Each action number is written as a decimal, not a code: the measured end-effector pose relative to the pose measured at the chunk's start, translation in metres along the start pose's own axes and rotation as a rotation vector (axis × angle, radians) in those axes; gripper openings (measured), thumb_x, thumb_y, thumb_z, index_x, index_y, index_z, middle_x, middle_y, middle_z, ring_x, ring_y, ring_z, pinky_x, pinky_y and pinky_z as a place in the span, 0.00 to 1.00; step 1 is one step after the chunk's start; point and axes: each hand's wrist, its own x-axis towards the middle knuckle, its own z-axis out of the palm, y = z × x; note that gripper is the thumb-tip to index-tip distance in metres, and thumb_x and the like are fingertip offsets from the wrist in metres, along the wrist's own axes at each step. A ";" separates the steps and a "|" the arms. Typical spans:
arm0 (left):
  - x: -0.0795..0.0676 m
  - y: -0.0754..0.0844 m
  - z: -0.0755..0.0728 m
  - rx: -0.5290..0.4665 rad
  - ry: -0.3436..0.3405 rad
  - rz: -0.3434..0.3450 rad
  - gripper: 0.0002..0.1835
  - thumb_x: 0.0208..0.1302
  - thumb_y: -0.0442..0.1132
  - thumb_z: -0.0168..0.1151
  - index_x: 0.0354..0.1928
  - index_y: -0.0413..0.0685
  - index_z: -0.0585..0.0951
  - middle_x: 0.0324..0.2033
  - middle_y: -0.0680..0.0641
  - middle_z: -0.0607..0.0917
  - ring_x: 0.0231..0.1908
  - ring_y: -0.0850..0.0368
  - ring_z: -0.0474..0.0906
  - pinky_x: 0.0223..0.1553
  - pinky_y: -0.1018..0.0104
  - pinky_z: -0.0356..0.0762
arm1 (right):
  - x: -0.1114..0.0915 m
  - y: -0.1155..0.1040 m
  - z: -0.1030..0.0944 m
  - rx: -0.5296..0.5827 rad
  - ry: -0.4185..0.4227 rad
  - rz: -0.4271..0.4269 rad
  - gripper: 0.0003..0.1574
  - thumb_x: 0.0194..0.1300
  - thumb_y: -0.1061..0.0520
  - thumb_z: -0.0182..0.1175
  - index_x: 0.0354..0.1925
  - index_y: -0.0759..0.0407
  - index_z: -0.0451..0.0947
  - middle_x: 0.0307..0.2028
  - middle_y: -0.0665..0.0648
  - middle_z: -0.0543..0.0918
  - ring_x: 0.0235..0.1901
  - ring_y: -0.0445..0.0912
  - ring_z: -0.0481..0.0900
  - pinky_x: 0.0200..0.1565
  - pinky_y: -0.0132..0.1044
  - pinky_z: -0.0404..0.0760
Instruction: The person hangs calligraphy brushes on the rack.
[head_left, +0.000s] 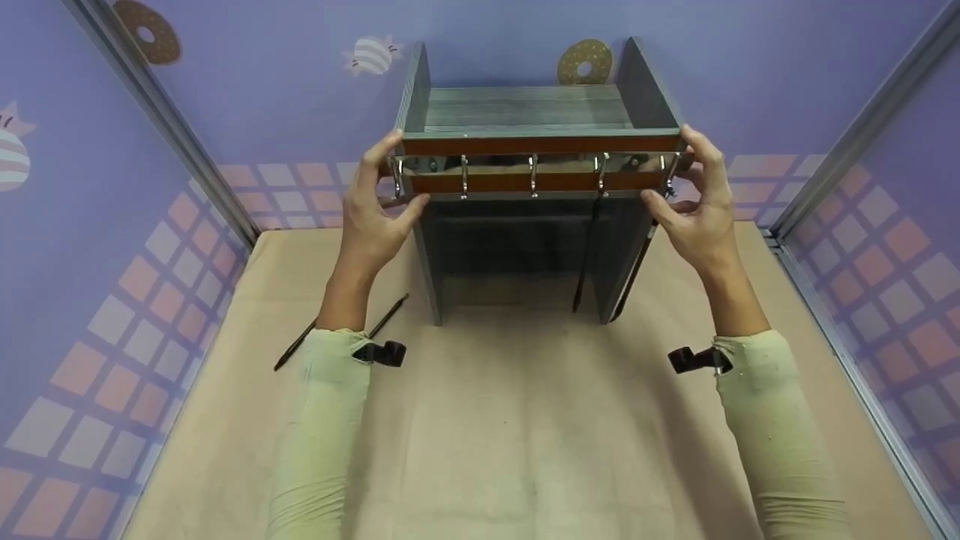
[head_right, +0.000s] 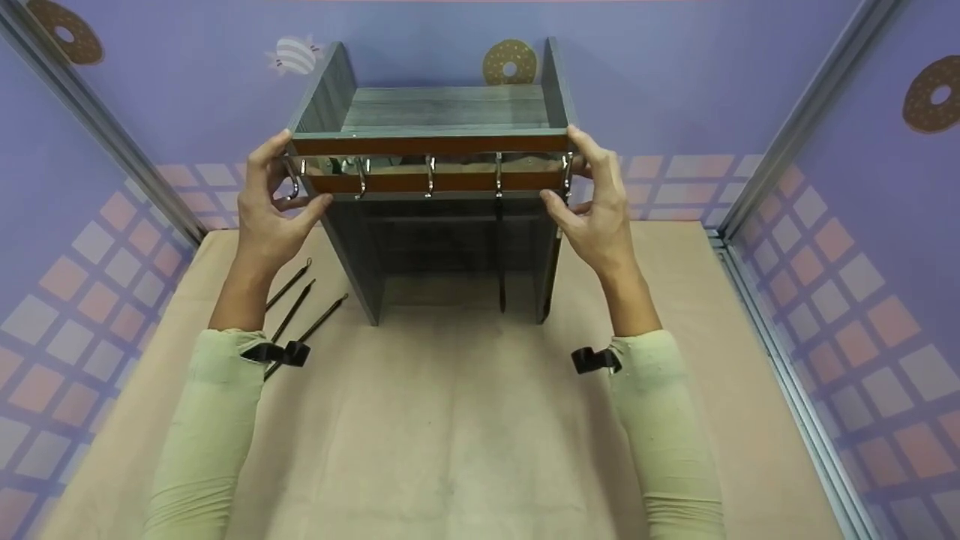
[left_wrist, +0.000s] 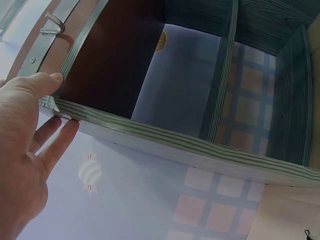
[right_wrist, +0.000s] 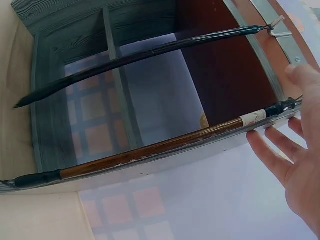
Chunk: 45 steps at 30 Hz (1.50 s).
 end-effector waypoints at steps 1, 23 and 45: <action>0.000 0.000 0.000 -0.002 0.001 -0.001 0.41 0.72 0.30 0.75 0.82 0.41 0.68 0.78 0.35 0.76 0.57 0.47 0.87 0.54 0.58 0.95 | 0.000 0.000 0.001 -0.003 0.003 -0.003 0.51 0.71 0.69 0.73 0.83 0.64 0.61 0.66 0.47 0.75 0.59 0.43 0.86 0.40 0.22 0.90; 0.000 0.001 0.001 0.059 0.015 0.033 0.41 0.71 0.31 0.76 0.82 0.40 0.69 0.75 0.34 0.78 0.60 0.46 0.86 0.51 0.60 0.95 | 0.002 0.002 0.003 -0.092 0.048 -0.022 0.49 0.69 0.66 0.78 0.79 0.62 0.63 0.59 0.45 0.78 0.54 0.43 0.86 0.34 0.19 0.86; -0.043 -0.025 -0.041 0.110 -0.040 -0.088 0.46 0.70 0.30 0.76 0.86 0.41 0.65 0.84 0.38 0.72 0.75 0.41 0.83 0.56 0.38 0.94 | 0.003 0.001 0.008 -0.106 0.030 -0.059 0.49 0.70 0.66 0.77 0.80 0.63 0.63 0.60 0.43 0.78 0.55 0.42 0.86 0.32 0.18 0.84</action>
